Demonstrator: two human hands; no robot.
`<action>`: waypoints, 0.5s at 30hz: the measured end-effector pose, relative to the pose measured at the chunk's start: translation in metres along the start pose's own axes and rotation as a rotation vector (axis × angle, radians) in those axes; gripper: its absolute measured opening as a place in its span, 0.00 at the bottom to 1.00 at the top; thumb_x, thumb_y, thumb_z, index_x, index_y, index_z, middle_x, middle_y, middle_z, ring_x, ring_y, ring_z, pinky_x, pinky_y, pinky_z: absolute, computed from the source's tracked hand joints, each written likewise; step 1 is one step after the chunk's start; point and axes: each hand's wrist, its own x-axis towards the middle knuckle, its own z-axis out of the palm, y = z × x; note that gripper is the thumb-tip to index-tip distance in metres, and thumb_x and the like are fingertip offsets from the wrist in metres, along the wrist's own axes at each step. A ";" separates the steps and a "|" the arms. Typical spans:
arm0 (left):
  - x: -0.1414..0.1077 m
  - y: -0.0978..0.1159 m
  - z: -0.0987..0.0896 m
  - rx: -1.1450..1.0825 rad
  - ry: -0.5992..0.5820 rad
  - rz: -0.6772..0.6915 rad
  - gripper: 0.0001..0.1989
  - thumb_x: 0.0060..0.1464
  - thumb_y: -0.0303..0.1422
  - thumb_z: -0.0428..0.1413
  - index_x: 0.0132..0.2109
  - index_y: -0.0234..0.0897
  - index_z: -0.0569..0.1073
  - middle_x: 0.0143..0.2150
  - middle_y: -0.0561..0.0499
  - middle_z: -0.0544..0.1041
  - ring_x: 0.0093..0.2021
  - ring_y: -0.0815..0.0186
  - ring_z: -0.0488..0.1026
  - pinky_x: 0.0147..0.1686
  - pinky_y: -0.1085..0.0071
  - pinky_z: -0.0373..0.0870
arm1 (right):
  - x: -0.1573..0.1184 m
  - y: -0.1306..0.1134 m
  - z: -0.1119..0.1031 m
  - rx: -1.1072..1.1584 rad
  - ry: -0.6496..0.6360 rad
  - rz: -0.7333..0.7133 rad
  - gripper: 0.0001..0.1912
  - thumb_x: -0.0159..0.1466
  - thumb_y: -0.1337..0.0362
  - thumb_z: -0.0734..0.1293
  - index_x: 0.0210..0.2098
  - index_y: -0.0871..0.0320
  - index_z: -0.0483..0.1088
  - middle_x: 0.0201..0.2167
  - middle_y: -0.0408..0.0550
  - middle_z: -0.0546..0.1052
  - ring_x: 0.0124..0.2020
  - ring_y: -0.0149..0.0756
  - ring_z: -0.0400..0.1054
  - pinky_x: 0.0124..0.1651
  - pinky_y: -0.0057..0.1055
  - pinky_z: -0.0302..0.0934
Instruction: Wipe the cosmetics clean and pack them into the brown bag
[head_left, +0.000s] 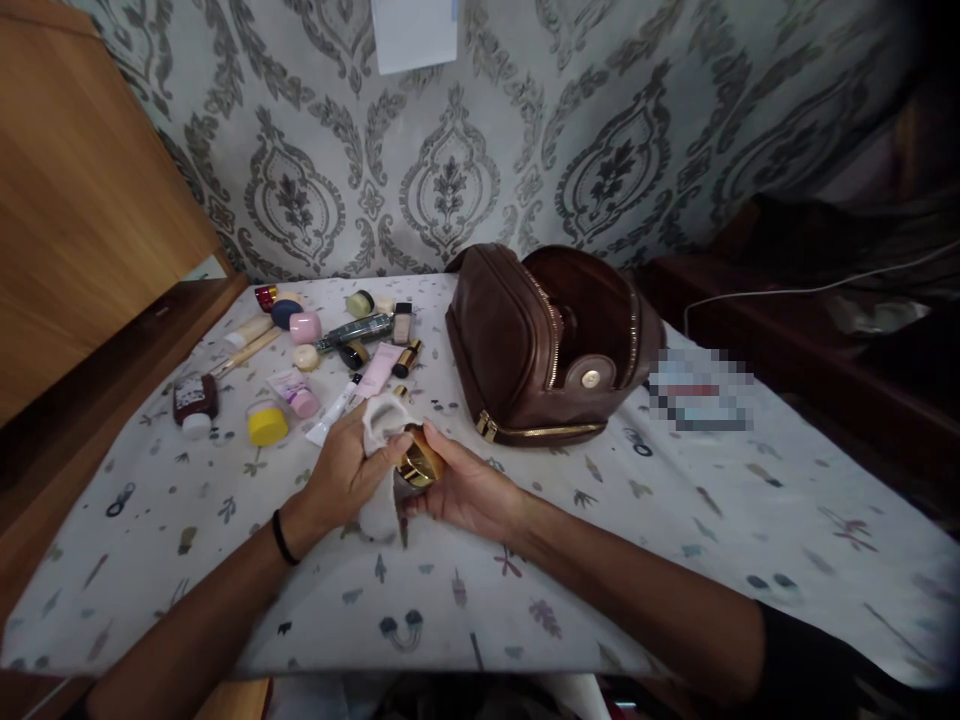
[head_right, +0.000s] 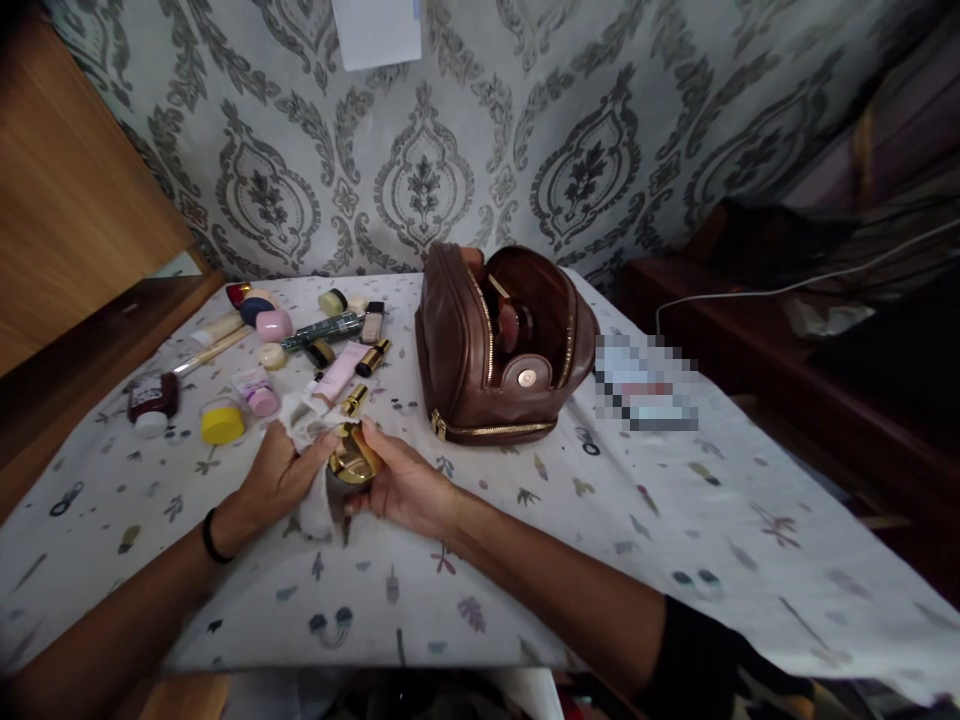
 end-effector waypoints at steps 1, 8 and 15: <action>0.000 -0.001 0.000 -0.020 0.001 -0.019 0.17 0.63 0.43 0.49 0.31 0.38 0.69 0.30 0.51 0.73 0.33 0.63 0.70 0.38 0.66 0.69 | 0.000 0.000 0.001 -0.009 -0.008 -0.010 0.23 0.59 0.44 0.72 0.37 0.59 0.73 0.30 0.45 0.77 0.29 0.32 0.70 0.29 0.28 0.65; 0.001 -0.002 -0.002 -0.244 -0.240 -0.051 0.20 0.61 0.49 0.51 0.42 0.36 0.75 0.37 0.49 0.78 0.39 0.59 0.74 0.43 0.65 0.73 | -0.003 -0.001 0.001 -0.036 -0.042 -0.043 0.21 0.60 0.45 0.72 0.42 0.55 0.72 0.30 0.41 0.76 0.27 0.30 0.68 0.27 0.26 0.64; 0.002 0.002 -0.001 -0.239 -0.239 -0.036 0.33 0.47 0.50 0.66 0.54 0.38 0.70 0.48 0.44 0.78 0.47 0.54 0.76 0.48 0.61 0.73 | -0.001 -0.001 0.001 -0.003 -0.028 -0.040 0.20 0.61 0.46 0.71 0.37 0.58 0.72 0.28 0.42 0.75 0.26 0.29 0.66 0.28 0.25 0.64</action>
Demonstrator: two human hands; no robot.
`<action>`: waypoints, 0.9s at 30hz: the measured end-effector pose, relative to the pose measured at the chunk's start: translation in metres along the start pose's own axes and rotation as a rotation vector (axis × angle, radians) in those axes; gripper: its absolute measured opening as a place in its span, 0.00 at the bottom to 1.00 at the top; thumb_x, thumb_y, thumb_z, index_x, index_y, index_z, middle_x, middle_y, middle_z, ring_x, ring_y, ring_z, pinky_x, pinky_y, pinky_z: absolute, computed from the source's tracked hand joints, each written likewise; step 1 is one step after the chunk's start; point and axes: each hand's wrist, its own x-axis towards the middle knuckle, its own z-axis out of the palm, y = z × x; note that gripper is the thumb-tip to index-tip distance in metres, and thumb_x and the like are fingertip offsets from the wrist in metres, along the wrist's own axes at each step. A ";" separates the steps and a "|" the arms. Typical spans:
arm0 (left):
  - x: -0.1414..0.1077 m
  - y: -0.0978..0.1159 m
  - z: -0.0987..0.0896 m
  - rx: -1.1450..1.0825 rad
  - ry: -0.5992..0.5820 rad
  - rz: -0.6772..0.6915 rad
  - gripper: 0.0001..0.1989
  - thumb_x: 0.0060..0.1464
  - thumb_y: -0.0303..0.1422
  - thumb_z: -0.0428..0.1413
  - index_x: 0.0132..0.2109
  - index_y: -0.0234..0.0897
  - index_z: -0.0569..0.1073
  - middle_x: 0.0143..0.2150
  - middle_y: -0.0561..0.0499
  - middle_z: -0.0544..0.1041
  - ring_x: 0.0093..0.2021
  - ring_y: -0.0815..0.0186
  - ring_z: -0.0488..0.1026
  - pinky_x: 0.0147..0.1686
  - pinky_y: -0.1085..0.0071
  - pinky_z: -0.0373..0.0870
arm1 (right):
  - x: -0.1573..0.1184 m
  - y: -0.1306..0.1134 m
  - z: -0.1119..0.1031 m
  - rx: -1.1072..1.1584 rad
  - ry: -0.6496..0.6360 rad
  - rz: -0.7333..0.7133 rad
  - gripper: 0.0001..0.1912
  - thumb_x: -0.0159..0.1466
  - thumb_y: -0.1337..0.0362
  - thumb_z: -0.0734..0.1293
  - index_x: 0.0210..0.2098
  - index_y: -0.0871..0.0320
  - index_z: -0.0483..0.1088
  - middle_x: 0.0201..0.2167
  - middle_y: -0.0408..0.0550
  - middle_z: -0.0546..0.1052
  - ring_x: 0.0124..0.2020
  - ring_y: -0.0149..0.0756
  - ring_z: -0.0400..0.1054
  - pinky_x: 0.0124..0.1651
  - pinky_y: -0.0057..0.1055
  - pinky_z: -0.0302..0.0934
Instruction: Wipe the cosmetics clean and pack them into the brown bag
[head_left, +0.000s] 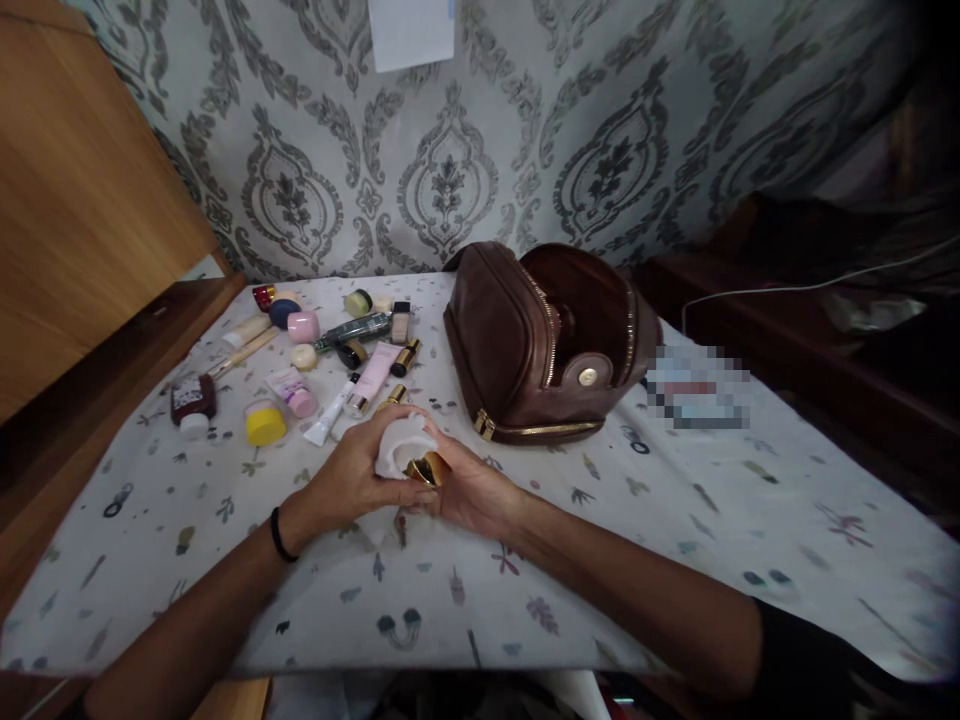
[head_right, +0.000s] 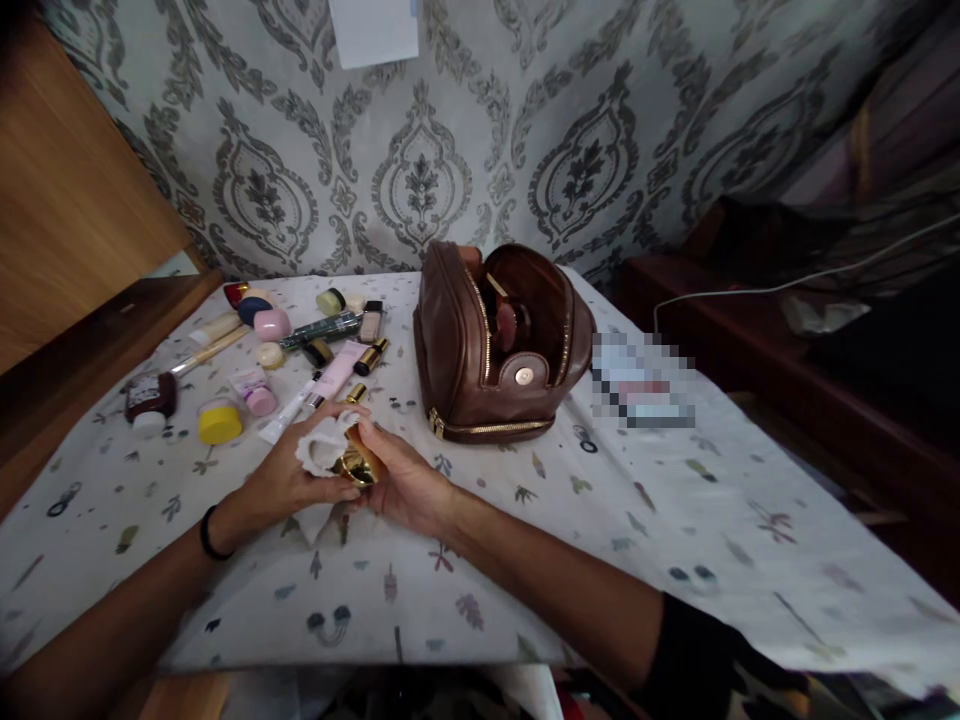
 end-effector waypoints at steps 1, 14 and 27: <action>-0.001 0.000 0.001 0.038 0.032 0.013 0.32 0.47 0.50 0.66 0.55 0.38 0.70 0.49 0.44 0.78 0.48 0.53 0.75 0.49 0.60 0.72 | 0.000 0.000 0.001 0.022 0.017 0.004 0.19 0.62 0.47 0.71 0.37 0.58 0.72 0.29 0.42 0.76 0.27 0.29 0.67 0.29 0.25 0.64; -0.006 -0.002 0.003 0.164 0.138 0.152 0.22 0.65 0.49 0.48 0.51 0.36 0.72 0.47 0.44 0.76 0.47 0.57 0.74 0.50 0.62 0.69 | -0.001 0.006 -0.001 -0.049 -0.020 -0.029 0.24 0.57 0.42 0.73 0.38 0.57 0.72 0.31 0.43 0.77 0.30 0.31 0.69 0.29 0.26 0.65; -0.001 0.006 0.008 -0.005 0.258 -0.160 0.24 0.65 0.48 0.49 0.59 0.37 0.68 0.57 0.44 0.74 0.58 0.54 0.70 0.61 0.58 0.63 | -0.004 0.004 0.005 -0.155 -0.044 -0.040 0.32 0.54 0.38 0.73 0.44 0.56 0.69 0.29 0.40 0.74 0.25 0.29 0.66 0.24 0.24 0.61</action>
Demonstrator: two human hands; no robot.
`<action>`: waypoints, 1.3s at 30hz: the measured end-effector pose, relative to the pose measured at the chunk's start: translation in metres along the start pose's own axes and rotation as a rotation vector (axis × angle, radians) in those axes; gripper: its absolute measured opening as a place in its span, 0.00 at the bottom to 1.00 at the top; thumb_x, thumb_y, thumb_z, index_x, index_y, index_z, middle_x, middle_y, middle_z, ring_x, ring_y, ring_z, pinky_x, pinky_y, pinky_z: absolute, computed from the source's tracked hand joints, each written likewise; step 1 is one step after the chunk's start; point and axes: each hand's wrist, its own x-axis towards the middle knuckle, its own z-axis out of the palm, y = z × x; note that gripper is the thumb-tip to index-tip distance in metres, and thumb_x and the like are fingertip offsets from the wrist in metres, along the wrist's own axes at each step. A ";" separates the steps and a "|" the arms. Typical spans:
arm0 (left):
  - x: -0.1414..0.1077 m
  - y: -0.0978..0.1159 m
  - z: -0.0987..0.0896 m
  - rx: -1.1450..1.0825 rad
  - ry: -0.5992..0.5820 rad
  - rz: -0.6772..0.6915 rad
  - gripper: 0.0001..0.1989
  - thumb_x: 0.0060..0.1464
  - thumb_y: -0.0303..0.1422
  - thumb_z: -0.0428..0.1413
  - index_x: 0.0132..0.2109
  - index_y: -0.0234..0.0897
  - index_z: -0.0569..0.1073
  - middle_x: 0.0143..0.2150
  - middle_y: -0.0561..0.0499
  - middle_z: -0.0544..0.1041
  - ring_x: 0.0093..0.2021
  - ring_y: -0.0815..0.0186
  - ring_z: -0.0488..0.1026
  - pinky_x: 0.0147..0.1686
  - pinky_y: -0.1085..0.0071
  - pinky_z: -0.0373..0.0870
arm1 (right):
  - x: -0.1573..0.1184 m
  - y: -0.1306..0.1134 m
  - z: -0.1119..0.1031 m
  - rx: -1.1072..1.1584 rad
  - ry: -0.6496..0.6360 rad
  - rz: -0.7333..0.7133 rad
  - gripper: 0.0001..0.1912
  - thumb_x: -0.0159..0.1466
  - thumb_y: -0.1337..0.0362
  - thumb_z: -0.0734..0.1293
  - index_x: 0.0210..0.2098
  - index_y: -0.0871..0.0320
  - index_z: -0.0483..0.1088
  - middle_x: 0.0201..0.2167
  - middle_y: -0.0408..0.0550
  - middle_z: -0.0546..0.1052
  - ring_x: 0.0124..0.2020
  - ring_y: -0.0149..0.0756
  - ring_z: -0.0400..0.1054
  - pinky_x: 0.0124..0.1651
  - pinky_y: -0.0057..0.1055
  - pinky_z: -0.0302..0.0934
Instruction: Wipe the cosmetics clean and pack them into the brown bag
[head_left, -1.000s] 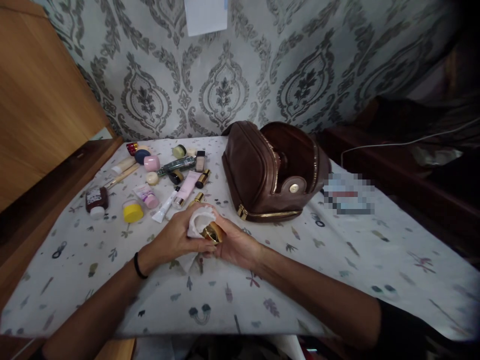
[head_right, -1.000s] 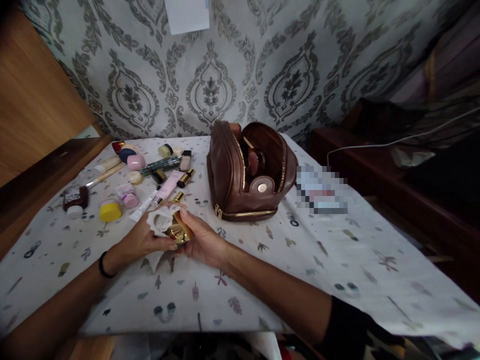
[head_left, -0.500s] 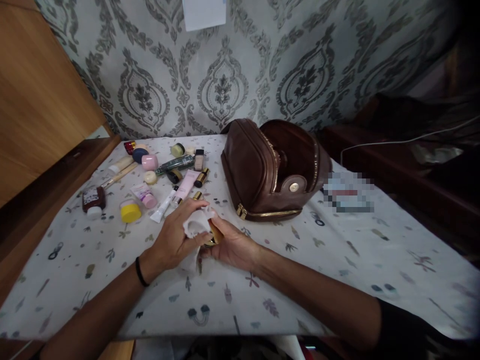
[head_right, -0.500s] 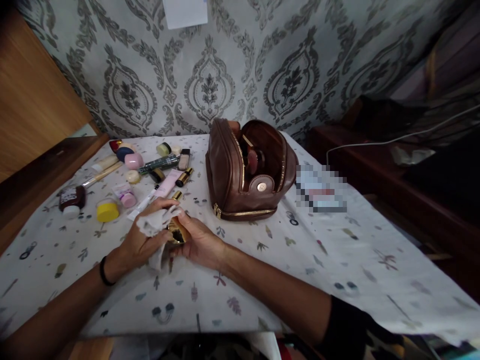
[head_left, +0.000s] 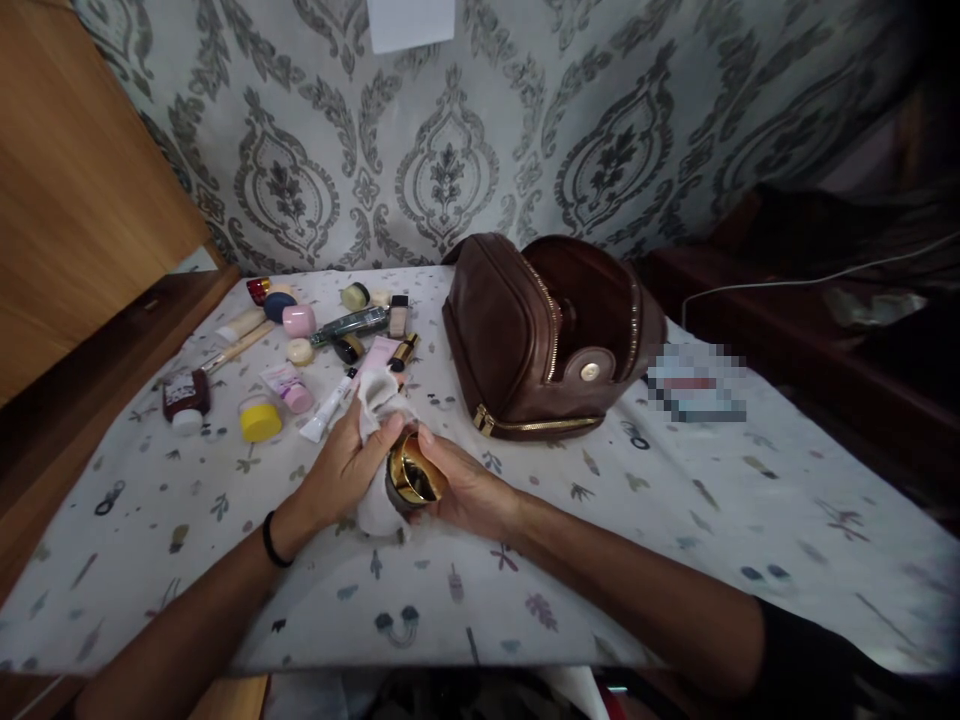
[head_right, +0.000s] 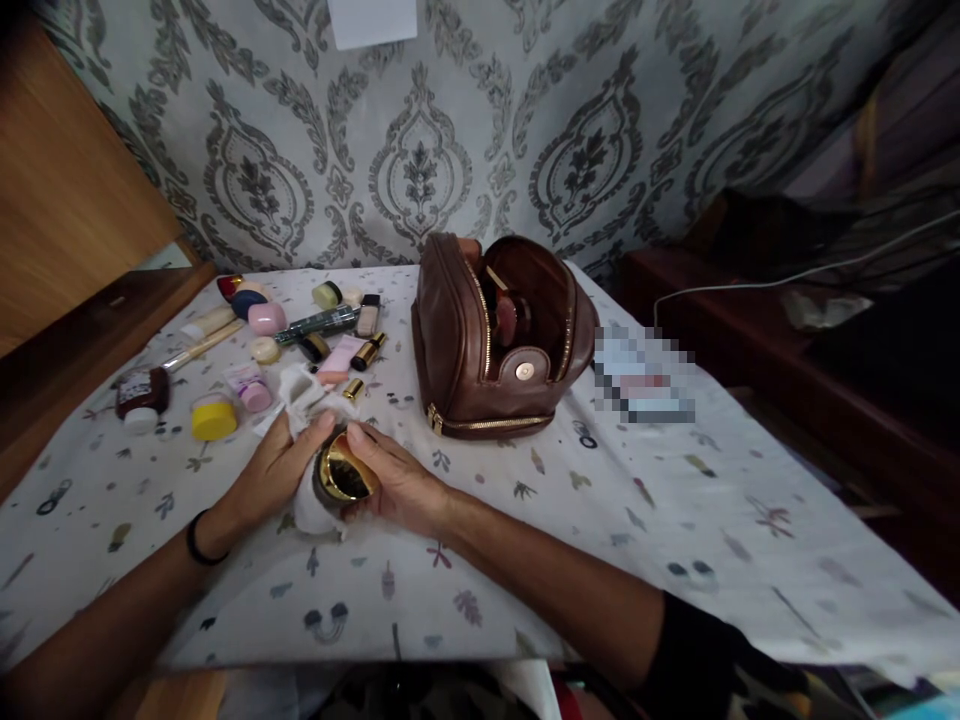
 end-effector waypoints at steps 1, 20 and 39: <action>0.000 0.001 0.000 -0.019 -0.048 0.020 0.24 0.65 0.48 0.48 0.57 0.37 0.70 0.55 0.44 0.76 0.56 0.54 0.72 0.59 0.59 0.66 | 0.000 -0.001 0.000 0.002 0.000 0.001 0.32 0.54 0.38 0.72 0.44 0.56 0.69 0.28 0.40 0.74 0.25 0.29 0.66 0.24 0.24 0.60; -0.001 -0.001 -0.001 0.164 -0.068 0.218 0.32 0.48 0.43 0.66 0.58 0.40 0.66 0.54 0.46 0.75 0.51 0.56 0.74 0.51 0.62 0.71 | 0.005 -0.001 -0.005 0.215 0.098 0.058 0.24 0.65 0.42 0.65 0.41 0.57 0.73 0.34 0.45 0.78 0.31 0.31 0.70 0.33 0.27 0.65; 0.004 0.000 -0.010 -0.178 -0.333 0.078 0.25 0.59 0.55 0.53 0.40 0.35 0.74 0.34 0.50 0.76 0.35 0.63 0.73 0.36 0.69 0.72 | -0.003 -0.001 0.002 0.040 0.016 0.016 0.26 0.56 0.39 0.72 0.38 0.56 0.71 0.27 0.39 0.72 0.26 0.27 0.65 0.25 0.23 0.61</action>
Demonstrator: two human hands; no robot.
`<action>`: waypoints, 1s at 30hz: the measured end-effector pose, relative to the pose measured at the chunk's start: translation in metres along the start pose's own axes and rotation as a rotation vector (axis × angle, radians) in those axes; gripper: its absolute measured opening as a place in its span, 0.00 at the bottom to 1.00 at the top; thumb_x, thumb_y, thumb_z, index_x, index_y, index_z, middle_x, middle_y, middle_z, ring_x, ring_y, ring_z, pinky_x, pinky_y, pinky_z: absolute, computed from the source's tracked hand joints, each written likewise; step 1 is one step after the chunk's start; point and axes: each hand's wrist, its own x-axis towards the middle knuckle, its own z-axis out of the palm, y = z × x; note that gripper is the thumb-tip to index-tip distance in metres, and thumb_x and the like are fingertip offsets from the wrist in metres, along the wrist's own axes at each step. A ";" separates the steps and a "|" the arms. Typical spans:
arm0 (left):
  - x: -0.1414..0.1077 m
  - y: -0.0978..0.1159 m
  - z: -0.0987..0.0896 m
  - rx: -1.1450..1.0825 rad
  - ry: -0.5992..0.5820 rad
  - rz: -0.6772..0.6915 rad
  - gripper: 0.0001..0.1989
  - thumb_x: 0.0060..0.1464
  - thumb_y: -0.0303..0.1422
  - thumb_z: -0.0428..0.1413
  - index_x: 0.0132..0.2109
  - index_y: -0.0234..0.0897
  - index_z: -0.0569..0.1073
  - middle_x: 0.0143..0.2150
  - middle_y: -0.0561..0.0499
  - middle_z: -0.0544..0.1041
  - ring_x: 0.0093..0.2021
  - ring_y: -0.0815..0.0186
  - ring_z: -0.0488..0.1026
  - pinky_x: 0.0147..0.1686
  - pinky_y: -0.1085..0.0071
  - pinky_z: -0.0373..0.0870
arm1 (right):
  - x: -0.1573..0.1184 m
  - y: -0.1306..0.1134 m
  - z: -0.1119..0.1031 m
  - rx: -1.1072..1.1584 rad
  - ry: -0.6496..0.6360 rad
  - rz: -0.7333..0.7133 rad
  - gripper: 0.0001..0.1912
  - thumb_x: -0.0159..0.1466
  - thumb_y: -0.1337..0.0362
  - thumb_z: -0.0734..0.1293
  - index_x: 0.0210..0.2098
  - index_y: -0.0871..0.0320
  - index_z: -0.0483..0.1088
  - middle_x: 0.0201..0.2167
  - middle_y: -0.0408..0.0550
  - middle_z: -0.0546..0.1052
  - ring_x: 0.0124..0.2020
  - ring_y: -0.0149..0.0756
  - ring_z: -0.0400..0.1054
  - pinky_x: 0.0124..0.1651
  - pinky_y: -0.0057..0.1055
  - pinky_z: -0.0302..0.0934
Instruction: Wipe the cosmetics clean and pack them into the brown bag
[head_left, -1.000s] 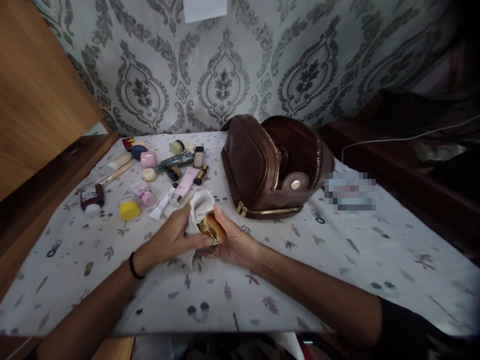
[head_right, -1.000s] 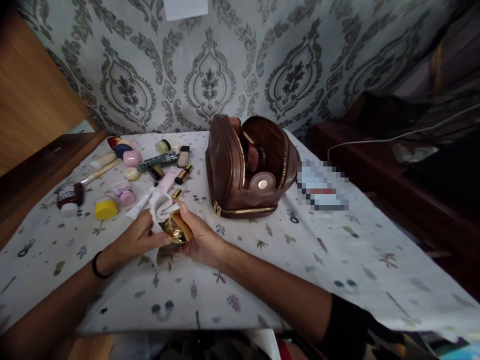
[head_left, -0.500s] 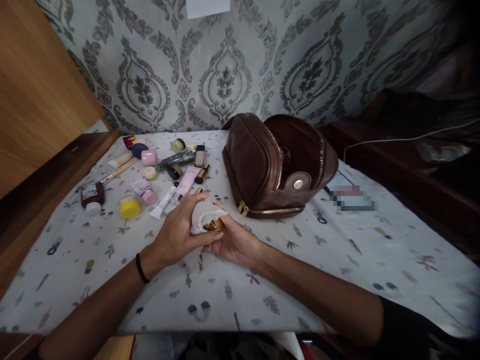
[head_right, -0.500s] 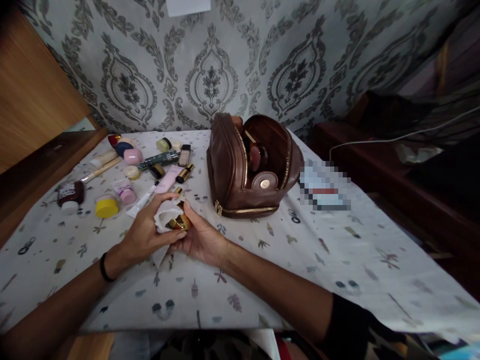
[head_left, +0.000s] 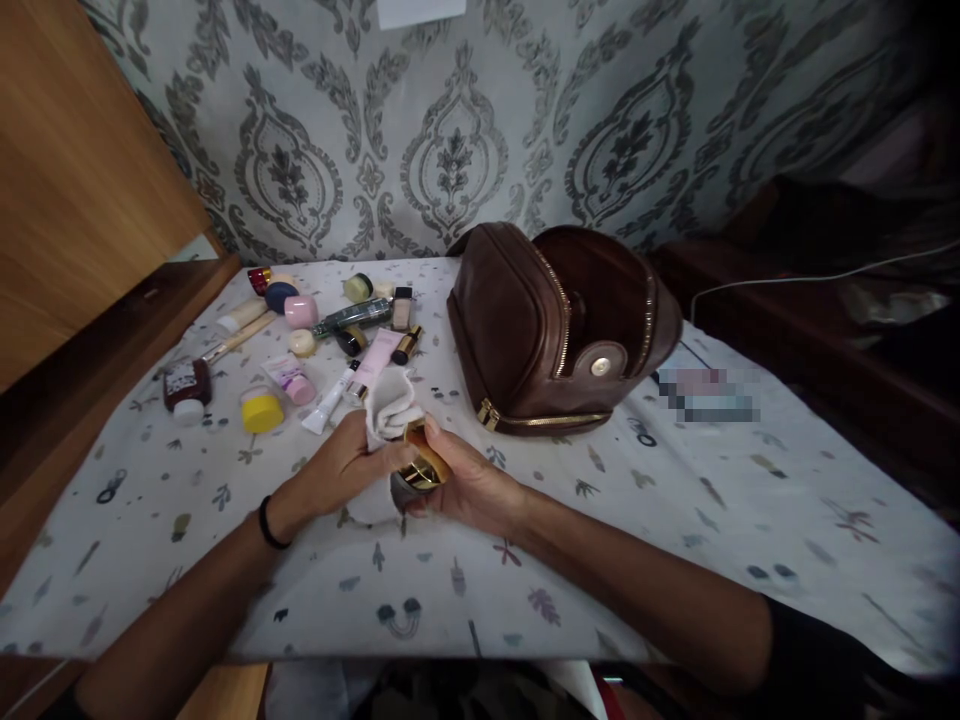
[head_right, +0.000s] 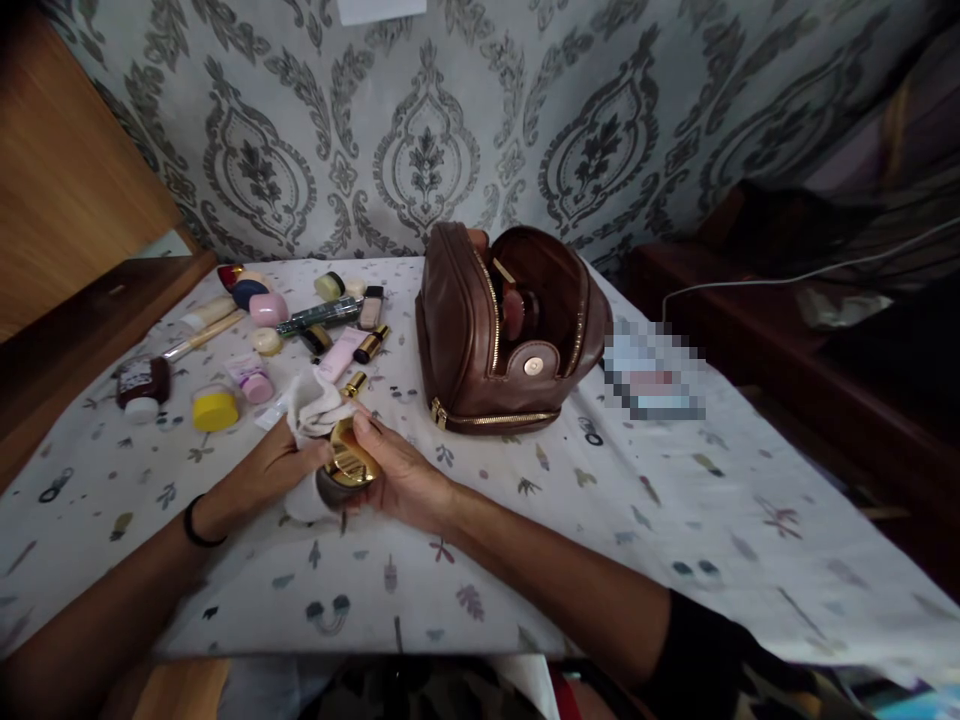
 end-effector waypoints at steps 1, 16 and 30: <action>0.000 0.000 0.000 -0.018 -0.029 -0.011 0.25 0.56 0.55 0.56 0.40 0.35 0.74 0.34 0.50 0.76 0.36 0.62 0.73 0.36 0.69 0.72 | 0.000 -0.001 0.000 0.001 0.000 0.000 0.26 0.56 0.39 0.72 0.37 0.56 0.71 0.27 0.39 0.72 0.26 0.27 0.64 0.25 0.23 0.61; -0.004 -0.009 0.009 0.362 0.164 0.139 0.30 0.56 0.53 0.57 0.58 0.38 0.67 0.55 0.42 0.75 0.54 0.53 0.73 0.54 0.60 0.68 | 0.009 -0.001 -0.008 0.164 0.103 0.057 0.24 0.58 0.42 0.73 0.35 0.59 0.73 0.28 0.42 0.75 0.27 0.29 0.68 0.29 0.25 0.66; -0.005 -0.003 0.006 0.025 0.113 -0.078 0.32 0.62 0.58 0.43 0.45 0.35 0.76 0.32 0.48 0.78 0.33 0.60 0.75 0.32 0.67 0.75 | 0.001 0.002 -0.001 -0.036 0.005 -0.013 0.29 0.54 0.42 0.75 0.43 0.57 0.70 0.26 0.39 0.74 0.23 0.27 0.65 0.24 0.23 0.63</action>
